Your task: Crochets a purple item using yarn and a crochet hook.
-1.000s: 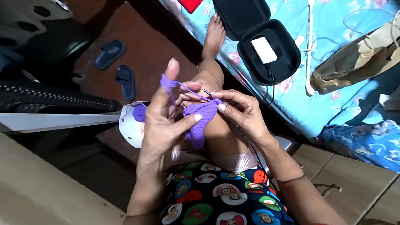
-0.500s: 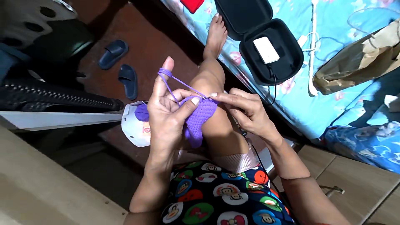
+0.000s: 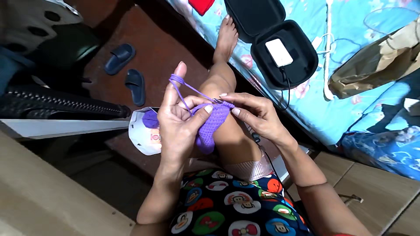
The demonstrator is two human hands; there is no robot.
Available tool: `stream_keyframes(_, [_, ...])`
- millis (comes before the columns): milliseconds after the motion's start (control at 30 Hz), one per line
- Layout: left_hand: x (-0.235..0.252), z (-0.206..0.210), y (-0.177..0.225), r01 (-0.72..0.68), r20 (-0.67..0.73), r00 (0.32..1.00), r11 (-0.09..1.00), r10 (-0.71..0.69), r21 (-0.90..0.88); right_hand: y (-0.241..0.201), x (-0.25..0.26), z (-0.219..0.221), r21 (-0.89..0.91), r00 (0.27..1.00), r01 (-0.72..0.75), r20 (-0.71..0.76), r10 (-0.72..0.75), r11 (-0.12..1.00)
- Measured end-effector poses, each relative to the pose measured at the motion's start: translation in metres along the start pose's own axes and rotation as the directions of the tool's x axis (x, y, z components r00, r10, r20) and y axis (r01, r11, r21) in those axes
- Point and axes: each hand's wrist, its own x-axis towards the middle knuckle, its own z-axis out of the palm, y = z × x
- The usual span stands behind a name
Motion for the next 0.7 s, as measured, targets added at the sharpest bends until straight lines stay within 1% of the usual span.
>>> stream_keyframes(133, [0.003,-0.003,0.0,0.082,-0.003,0.996,0.985,-0.084,-0.154,0.005,0.0,-0.006,-0.181,0.994,0.106,0.032,-0.102,0.978])
stream_keyframes(233, [0.004,-0.005,-0.001,0.091,0.016,0.996,0.978,-0.09,-0.185,0.01,-0.001,-0.011,-0.31,0.985,0.171,0.064,-0.159,0.935])
stream_keyframes(300, [0.004,-0.005,-0.001,0.097,0.013,0.995,0.978,-0.096,-0.185,0.013,-0.001,-0.015,-0.402,0.972,0.234,0.086,-0.218,0.885])
stream_keyframes(433, [0.003,-0.007,-0.001,0.137,0.027,0.991,0.972,-0.134,-0.191,0.009,-0.004,-0.019,-0.551,0.959,0.277,0.114,-0.258,0.787])
stream_keyframes(533, [0.003,-0.006,-0.001,0.125,0.014,0.992,0.976,-0.125,-0.177,0.004,-0.005,-0.016,-0.638,0.948,0.302,0.126,-0.291,0.708])
stream_keyframes(700, [0.002,-0.001,0.0,0.086,-0.031,0.996,0.991,-0.089,-0.1,0.0,-0.007,-0.009,-0.743,0.933,0.313,0.125,-0.337,0.592])
